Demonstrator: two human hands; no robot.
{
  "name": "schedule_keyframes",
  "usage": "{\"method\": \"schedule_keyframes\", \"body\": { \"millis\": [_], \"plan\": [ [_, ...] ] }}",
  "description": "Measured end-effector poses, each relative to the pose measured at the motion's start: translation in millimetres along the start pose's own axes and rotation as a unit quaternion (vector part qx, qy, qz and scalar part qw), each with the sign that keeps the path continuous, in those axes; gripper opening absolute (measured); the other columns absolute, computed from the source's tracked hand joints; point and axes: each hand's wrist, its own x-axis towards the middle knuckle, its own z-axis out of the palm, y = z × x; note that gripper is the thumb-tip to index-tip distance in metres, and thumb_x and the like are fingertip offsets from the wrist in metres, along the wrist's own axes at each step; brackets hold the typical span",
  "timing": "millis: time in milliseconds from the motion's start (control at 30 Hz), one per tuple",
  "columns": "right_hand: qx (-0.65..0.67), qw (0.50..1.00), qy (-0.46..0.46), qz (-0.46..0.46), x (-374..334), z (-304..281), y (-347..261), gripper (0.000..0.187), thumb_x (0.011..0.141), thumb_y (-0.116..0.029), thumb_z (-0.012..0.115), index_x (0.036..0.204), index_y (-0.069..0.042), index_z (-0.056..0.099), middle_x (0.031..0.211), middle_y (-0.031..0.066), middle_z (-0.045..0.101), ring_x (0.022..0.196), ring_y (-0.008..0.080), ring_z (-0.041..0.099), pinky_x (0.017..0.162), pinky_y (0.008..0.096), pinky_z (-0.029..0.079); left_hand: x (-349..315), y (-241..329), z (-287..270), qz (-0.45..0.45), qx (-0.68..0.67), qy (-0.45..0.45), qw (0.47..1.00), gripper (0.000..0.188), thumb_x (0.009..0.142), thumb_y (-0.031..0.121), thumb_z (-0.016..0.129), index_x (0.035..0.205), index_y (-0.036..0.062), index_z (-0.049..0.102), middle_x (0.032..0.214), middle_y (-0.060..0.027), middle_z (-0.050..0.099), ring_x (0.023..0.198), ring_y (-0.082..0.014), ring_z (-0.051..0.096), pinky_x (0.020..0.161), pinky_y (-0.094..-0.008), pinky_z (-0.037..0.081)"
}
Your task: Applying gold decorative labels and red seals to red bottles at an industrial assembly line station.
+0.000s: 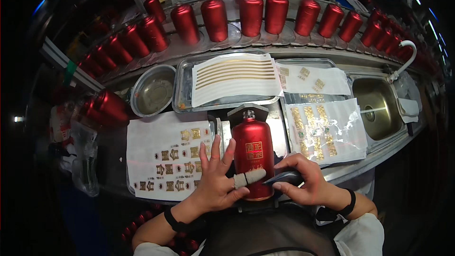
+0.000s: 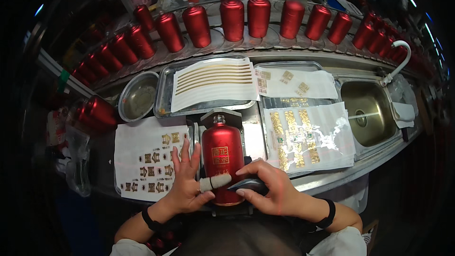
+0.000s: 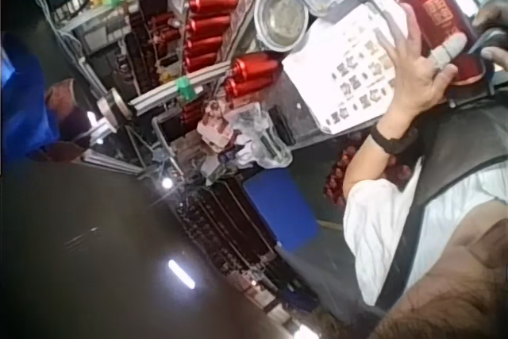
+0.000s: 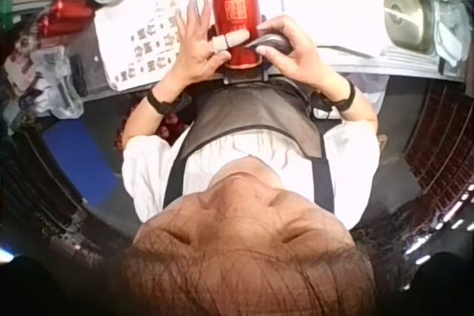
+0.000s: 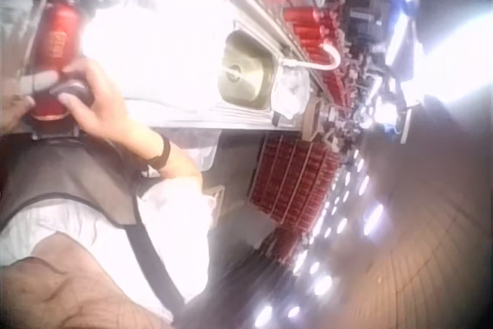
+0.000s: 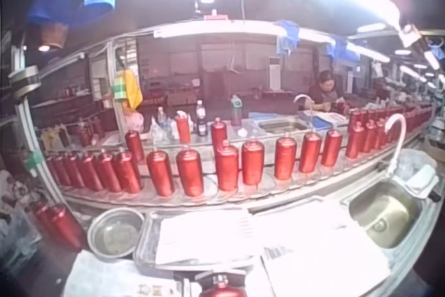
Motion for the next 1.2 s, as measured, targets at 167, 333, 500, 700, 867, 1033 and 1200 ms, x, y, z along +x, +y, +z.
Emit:
{"method": "schedule_keyframes", "body": {
  "millis": [167, 333, 500, 700, 867, 1033, 1200],
  "plan": [
    [-0.094, 0.987, -0.017, -0.129, 49, 26, -11, 0.025, 0.074, -0.006, 0.079, 0.094, -0.002, 0.064, 0.085, 0.0122, 0.064, 0.075, 0.0299, 0.063, 0.065, 0.0350, 0.050, 32, -23, -11, -0.065, -0.042, 0.048, 0.996, 0.053, 0.099, 0.059, 0.036, 0.127, 0.0270, 0.068, 0.163, -0.0216, 0.004, 0.150, -0.0433, 0.000, 0.113, -0.0620, -0.008],
    [-0.109, 0.980, 0.168, 0.013, 74, -2, 18, 0.020, 0.080, -0.010, 0.072, 0.096, -0.002, 0.061, 0.086, 0.0156, 0.065, 0.075, 0.0289, 0.067, 0.067, 0.0359, 0.052, 31, -13, -17, -0.115, -0.093, 0.109, 0.983, 0.051, 0.104, 0.041, 0.040, 0.124, 0.0025, 0.066, 0.164, -0.0208, 0.006, 0.149, -0.0355, 0.018, 0.117, -0.0519, 0.007],
    [-0.131, 0.983, 0.101, -0.085, 63, 7, 5, 0.023, 0.078, -0.006, 0.073, 0.098, -0.003, 0.061, 0.089, 0.0153, 0.064, 0.080, 0.0315, 0.065, 0.068, 0.0375, 0.052, 24, -3, -11, -0.140, -0.243, 0.124, 0.952, 0.046, 0.103, 0.026, 0.044, 0.139, -0.0008, 0.052, 0.161, -0.0223, 0.020, 0.131, -0.0239, 0.047, 0.102, -0.0330, 0.039],
    [-0.202, 0.936, 0.050, -0.285, 53, 3, 25, 0.028, 0.072, -0.009, 0.077, 0.098, -0.011, 0.067, 0.091, 0.0064, 0.064, 0.083, 0.0241, 0.064, 0.069, 0.0359, 0.050, 16, 2, 0, -0.150, -0.249, 0.159, 0.943, 0.045, 0.096, 0.019, 0.049, 0.139, 0.0090, 0.056, 0.157, -0.0251, 0.027, 0.146, -0.0379, 0.025, 0.117, -0.0425, 0.019],
    [-0.135, 0.936, 0.018, -0.325, 12, 20, 14, 0.024, 0.071, -0.013, 0.073, 0.092, -0.008, 0.063, 0.083, 0.0055, 0.056, 0.080, 0.0256, 0.061, 0.069, 0.0352, 0.049, 19, 5, 6, -0.119, -0.255, 0.169, 0.945, 0.045, 0.098, 0.022, 0.051, 0.139, 0.0026, 0.054, 0.157, -0.0248, 0.029, 0.145, -0.0357, 0.028, 0.116, -0.0404, 0.023],
    [-0.172, 0.941, 0.001, -0.293, 11, 16, 13, 0.028, 0.072, -0.010, 0.074, 0.096, -0.007, 0.062, 0.082, 0.0076, 0.056, 0.080, 0.0269, 0.061, 0.069, 0.0383, 0.050, 24, 16, -6, -0.139, -0.231, 0.164, 0.949, 0.047, 0.097, 0.019, 0.055, 0.140, 0.0005, 0.051, 0.154, -0.0244, 0.033, 0.144, -0.0328, 0.032, 0.114, -0.0398, 0.028],
    [-0.079, 0.984, 0.157, 0.025, 44, -2, 18, 0.022, 0.081, -0.016, 0.077, 0.091, -0.003, 0.063, 0.081, 0.0086, 0.062, 0.074, 0.0178, 0.062, 0.066, 0.0305, 0.048, 36, 13, -13, -0.138, -0.251, 0.263, 0.921, 0.036, 0.095, 0.013, 0.060, 0.128, -0.0015, 0.061, 0.115, -0.0150, 0.068, 0.093, -0.0167, 0.067, 0.079, -0.0289, 0.051]
  ]
}}
